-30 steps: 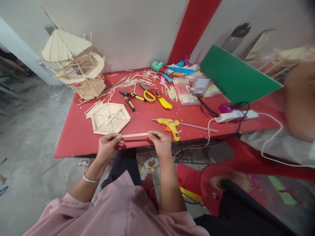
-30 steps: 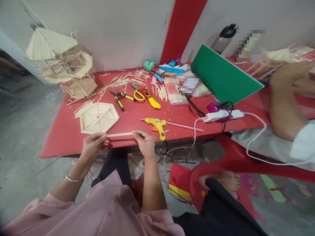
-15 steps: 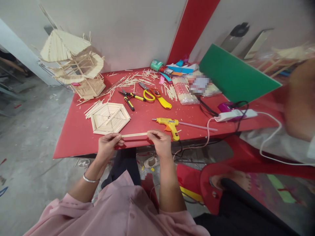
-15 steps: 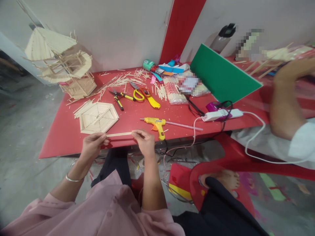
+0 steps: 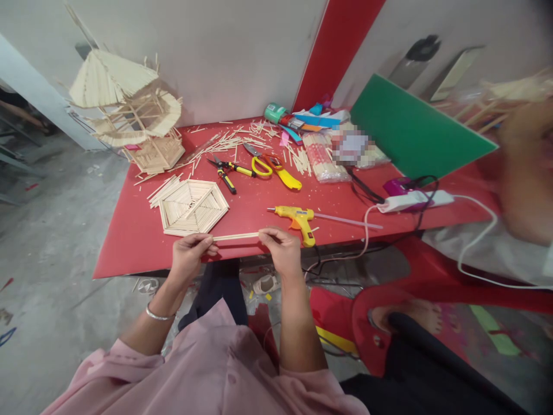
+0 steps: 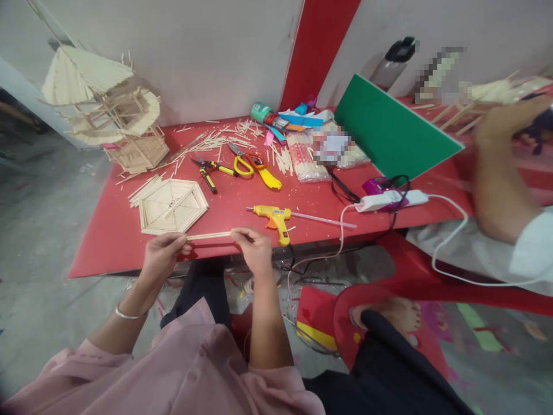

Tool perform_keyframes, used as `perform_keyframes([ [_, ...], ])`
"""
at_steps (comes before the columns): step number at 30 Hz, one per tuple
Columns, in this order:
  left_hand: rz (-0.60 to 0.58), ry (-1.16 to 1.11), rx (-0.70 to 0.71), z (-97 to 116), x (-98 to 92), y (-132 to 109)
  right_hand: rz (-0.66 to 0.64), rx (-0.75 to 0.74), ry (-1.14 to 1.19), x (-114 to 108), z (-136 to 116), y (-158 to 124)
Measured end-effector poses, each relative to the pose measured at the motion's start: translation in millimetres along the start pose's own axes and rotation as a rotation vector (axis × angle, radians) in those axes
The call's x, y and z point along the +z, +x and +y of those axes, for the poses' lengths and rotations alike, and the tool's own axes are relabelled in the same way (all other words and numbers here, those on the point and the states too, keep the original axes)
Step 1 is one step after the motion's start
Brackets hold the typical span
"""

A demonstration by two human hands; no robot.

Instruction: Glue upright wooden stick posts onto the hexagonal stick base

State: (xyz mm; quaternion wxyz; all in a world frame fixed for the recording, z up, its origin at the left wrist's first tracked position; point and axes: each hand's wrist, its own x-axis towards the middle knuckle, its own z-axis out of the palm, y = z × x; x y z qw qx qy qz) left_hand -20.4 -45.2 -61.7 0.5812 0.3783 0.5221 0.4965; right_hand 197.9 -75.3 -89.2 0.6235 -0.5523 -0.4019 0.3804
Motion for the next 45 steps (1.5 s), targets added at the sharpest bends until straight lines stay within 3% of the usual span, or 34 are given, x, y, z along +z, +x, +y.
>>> perform_keyframes([
  [45, -0.036, 0.006, 0.012, -1.0, -0.1, -0.6, 0.015, 0.024, -0.019, -0.2, 2.3, 0.8],
])
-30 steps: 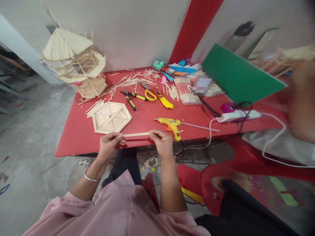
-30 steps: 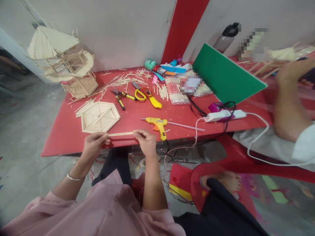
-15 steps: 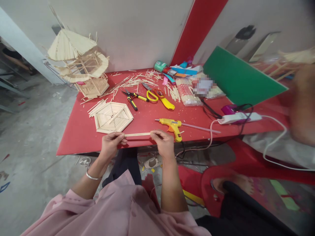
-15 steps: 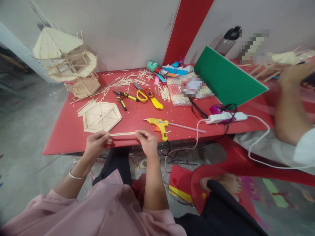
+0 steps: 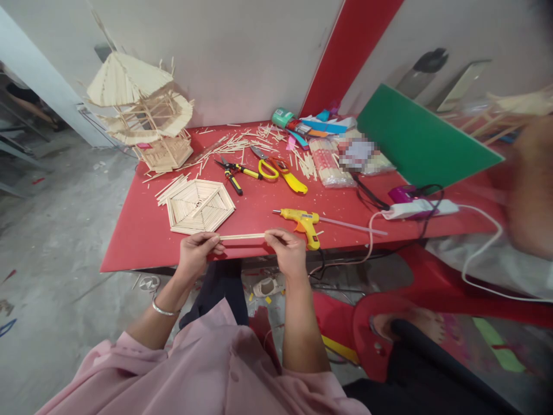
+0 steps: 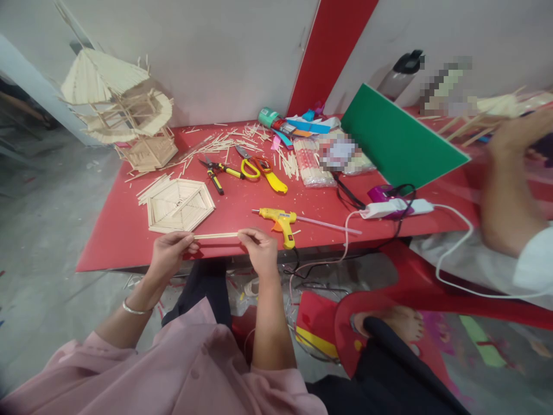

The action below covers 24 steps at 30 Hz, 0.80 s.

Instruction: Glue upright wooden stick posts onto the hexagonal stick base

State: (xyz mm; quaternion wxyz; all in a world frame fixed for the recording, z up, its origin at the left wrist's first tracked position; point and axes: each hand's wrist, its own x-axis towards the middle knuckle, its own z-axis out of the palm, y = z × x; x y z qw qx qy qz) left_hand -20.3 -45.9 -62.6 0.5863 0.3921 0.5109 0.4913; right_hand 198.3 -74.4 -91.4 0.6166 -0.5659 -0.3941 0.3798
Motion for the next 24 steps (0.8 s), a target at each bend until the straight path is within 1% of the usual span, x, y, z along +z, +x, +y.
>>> perform_keyframes([
  [9, -0.005, -0.022, 0.002, 0.6, 1.1, -0.6, -0.010, 0.009, 0.007, -0.3, -2.5, 0.8],
  [16, 0.023, -0.059, -0.011, 0.6, 4.0, -0.3, 0.022, 0.027, 0.005, 2.8, -2.1, 1.6],
  [21, 0.017, -0.047, -0.021, 0.7, 5.6, -1.7, 0.031, 0.000, 0.033, 4.7, 1.8, 1.1],
  [24, 0.002, -0.050, -0.004, -0.1, 5.5, -2.1, 0.029, -0.027, 0.026, 5.1, 3.3, 0.5],
])
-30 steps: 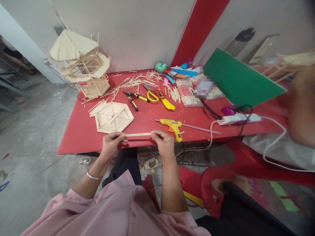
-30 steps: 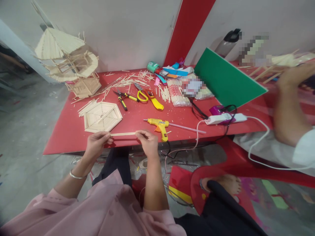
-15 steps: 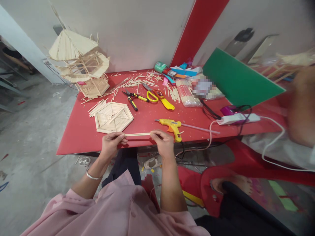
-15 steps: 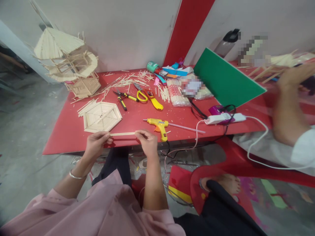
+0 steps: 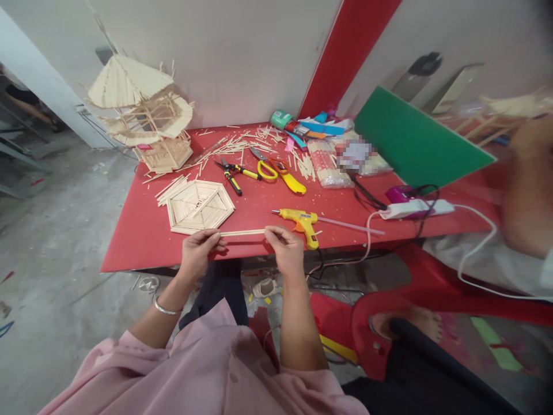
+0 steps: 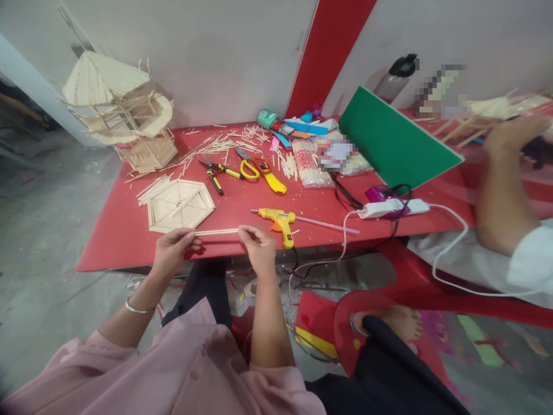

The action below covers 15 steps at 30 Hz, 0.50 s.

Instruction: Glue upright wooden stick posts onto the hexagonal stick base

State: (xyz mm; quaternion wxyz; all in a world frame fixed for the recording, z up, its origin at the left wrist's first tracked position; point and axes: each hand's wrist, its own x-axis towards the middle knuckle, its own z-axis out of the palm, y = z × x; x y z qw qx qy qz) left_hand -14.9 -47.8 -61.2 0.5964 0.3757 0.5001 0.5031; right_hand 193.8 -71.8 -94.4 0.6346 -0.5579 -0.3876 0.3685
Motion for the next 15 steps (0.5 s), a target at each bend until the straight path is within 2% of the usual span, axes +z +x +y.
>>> perform_keyframes([
  [7, -0.017, -0.033, 0.017, -2.2, -1.3, 0.6, 0.032, 0.042, 0.086, 0.7, -2.4, -0.9],
  [15, -0.023, -0.039, 0.048, -5.5, -4.4, 1.9, -0.007, 0.111, 0.021, 4.8, -5.0, -1.5],
])
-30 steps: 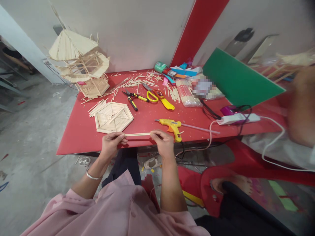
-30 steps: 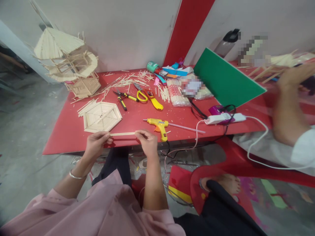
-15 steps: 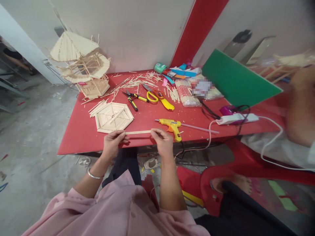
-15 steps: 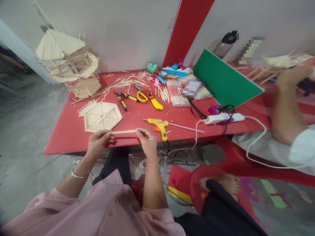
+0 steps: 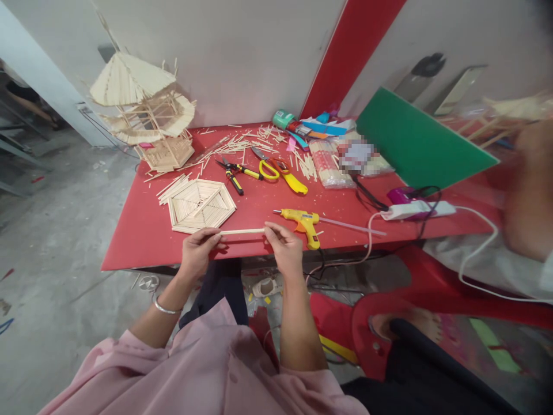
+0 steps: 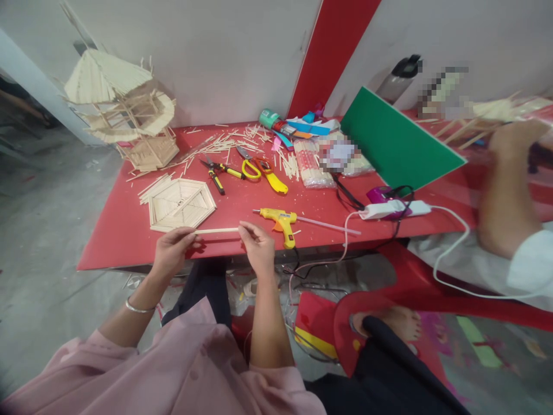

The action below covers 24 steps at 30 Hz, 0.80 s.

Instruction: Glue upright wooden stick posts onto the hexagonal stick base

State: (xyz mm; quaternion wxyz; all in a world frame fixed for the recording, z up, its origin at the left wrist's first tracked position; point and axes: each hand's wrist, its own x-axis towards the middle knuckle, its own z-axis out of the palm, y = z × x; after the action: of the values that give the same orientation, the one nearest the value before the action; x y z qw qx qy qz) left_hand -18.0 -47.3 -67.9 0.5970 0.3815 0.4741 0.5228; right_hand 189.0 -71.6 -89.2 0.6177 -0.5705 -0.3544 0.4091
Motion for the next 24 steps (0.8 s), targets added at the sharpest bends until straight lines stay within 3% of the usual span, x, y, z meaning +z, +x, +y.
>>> perform_keyframes([
  [6, -0.004, -0.035, 0.012, -2.3, -1.3, 0.6, -0.012, -0.033, -0.054, -0.2, -0.6, -1.2],
  [13, -0.071, -0.004, -0.051, 0.0, 0.5, 1.9, 0.042, -0.055, -0.016, -4.6, 1.9, -1.6],
  [24, -0.070, -0.004, -0.025, -1.5, -1.8, 1.4, 0.037, -0.056, 0.067, -8.7, 8.4, -0.7],
])
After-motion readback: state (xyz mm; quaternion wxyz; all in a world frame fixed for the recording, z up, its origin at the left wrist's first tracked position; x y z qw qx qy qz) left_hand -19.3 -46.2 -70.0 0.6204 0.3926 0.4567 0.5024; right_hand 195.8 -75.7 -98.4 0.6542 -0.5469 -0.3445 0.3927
